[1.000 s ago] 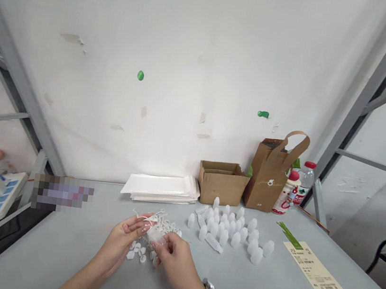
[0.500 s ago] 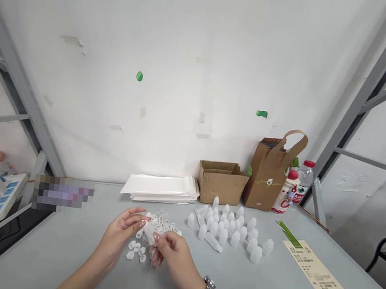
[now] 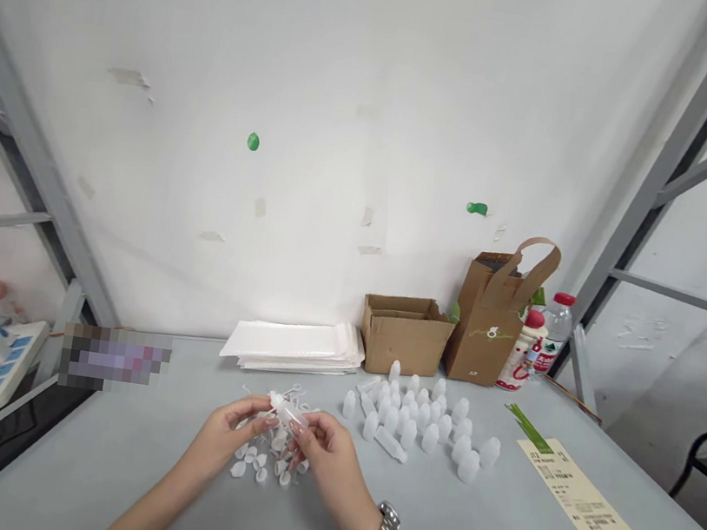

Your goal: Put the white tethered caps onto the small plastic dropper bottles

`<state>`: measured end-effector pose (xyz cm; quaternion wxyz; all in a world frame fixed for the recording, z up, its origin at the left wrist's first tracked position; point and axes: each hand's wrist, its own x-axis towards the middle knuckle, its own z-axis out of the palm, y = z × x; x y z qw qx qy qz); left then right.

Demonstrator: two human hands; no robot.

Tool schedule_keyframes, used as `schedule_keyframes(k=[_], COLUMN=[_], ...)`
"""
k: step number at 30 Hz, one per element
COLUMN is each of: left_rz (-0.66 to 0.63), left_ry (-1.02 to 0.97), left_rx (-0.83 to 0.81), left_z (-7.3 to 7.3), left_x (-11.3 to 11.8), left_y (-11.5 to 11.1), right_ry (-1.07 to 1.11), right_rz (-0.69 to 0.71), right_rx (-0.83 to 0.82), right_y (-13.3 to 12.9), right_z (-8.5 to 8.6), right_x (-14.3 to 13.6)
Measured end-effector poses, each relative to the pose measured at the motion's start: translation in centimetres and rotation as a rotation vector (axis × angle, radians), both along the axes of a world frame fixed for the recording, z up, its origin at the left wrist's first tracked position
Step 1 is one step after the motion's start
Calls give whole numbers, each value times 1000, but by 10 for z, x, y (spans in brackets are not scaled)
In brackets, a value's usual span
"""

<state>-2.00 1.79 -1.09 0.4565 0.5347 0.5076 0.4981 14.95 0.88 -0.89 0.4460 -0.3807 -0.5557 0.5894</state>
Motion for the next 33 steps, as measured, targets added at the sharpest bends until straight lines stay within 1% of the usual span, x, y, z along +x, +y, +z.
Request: schedule_keyframes(k=[2,4,6,9,12,15,21,24,25,27,30,33], left_rz=[0,-7,-13,-11,25,16,-29,-32,-29,-33,-65,-103], left_ry=[29,32,33,1,-103,-204,-203,-219,-221,-214,-193,-174], left_rx=[33,66,78,55,-47,-124,-180,-168,-153,-120,-97,-90], left_z=[-2,-2,0,5,10,11,6,5,5,6,8,11], left_x=[-1,-1,-1,0,3,4,3,1,1,0,-2,-3], left_y=[1,0,-2,-6,-8,-9,-8,-7,-7,-7,-8,-9], right_ry=[-29,-97,-192,-293,-345,-403,-524,-565,-565,-542,-425,-209], right_rz=[-38,-107,-171,-212,-223,-210,-171,-148,-142,-135,-113,0], right_rx=[31,94,173,269,339,414,609,672,666,598,390,155], right_y=[1,2,1,-3,-7,-9,-12,-13,-14,-16,-15,-10], right_z=[-2,-5,-6,-4,-1,-3,-14,-16,-16,-14,-10,-8], right_x=[2,5,7,8,8,7,5,5,4,3,1,0])
